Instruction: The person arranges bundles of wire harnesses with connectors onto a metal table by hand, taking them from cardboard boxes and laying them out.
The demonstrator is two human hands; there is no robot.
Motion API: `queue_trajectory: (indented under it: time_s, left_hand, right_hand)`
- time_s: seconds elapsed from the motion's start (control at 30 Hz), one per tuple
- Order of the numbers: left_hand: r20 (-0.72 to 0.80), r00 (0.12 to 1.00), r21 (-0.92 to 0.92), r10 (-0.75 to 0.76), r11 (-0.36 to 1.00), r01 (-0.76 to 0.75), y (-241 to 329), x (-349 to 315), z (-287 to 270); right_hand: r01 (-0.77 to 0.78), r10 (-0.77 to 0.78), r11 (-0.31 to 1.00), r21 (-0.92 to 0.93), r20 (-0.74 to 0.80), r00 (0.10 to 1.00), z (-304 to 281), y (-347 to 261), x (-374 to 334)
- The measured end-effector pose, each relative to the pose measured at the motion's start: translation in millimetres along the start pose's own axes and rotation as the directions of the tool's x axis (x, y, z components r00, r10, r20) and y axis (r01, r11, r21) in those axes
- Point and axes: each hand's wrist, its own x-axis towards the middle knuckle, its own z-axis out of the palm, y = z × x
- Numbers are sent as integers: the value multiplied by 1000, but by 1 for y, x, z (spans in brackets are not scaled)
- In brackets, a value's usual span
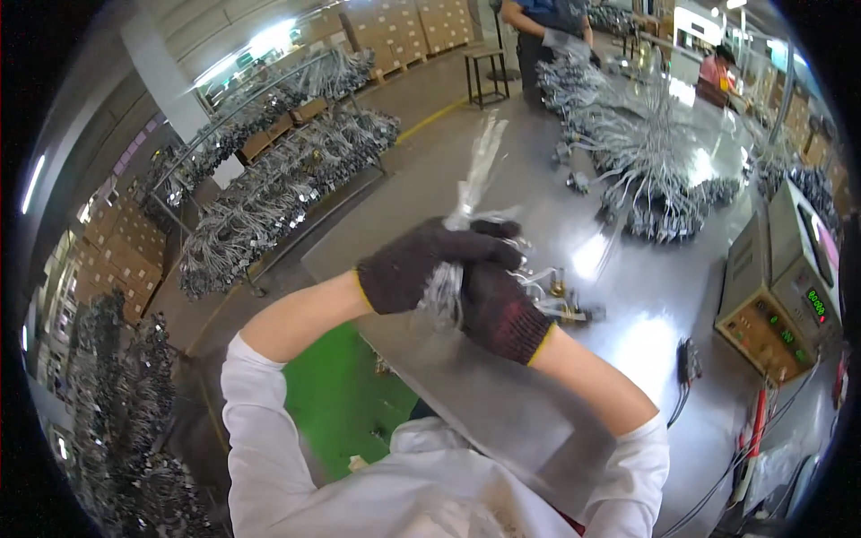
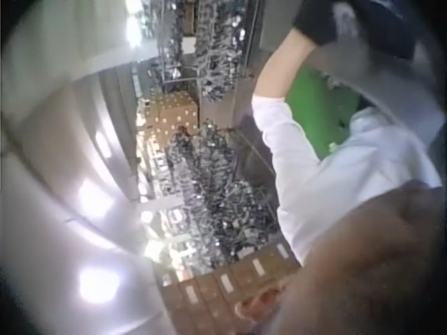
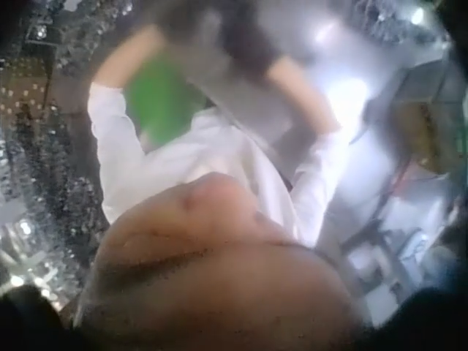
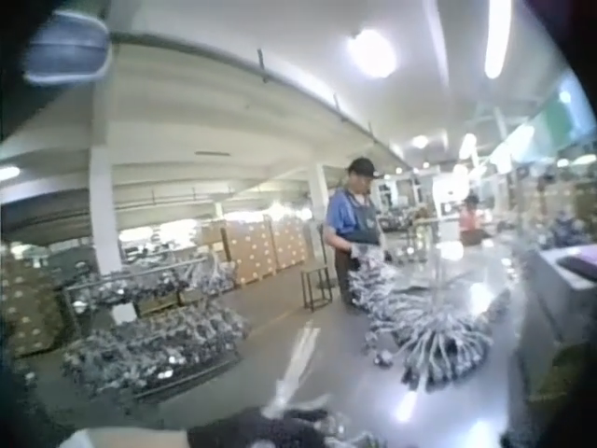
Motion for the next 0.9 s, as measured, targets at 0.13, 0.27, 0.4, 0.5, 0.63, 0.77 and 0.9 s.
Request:
queue_trajectory:
  time_s: [0.13,0.27,0.4,0.5,0.63,0.77,0.9]
  left_hand:
    - [228,960,300,162,927,-227,7,17,13]
    - [140,974,101,-178,981,165,9,21,14]
    - [225,956,184,-189,972,148,-7,17,9]
    - [255,948,165,-188,975,149,-88,33,-10]
    - [162,975,158,-154,979,129,-135,47,-16]
    - [-44,968,142,-246,958,250,-110,55,-16]
    - [-121,984,585,133,810,-37,-150,71,-14]
  right_hand:
    - [-459,440,804,378,140,887,-31,-7,8]
    - [-107,179,895,-432,129,975,-81,-11,13]
    - [50,136,694,-718,200,970,-100,8,-2]
    - [108,118,569,-815,211,970,-82,39,-33]
    - [196,418,449,-872,398,817,-64,41,-63]
    - [199,274,464,-863,353,895,-65,36,-64]
    - [177,304,431,-885,328,895,-58,34,-69]
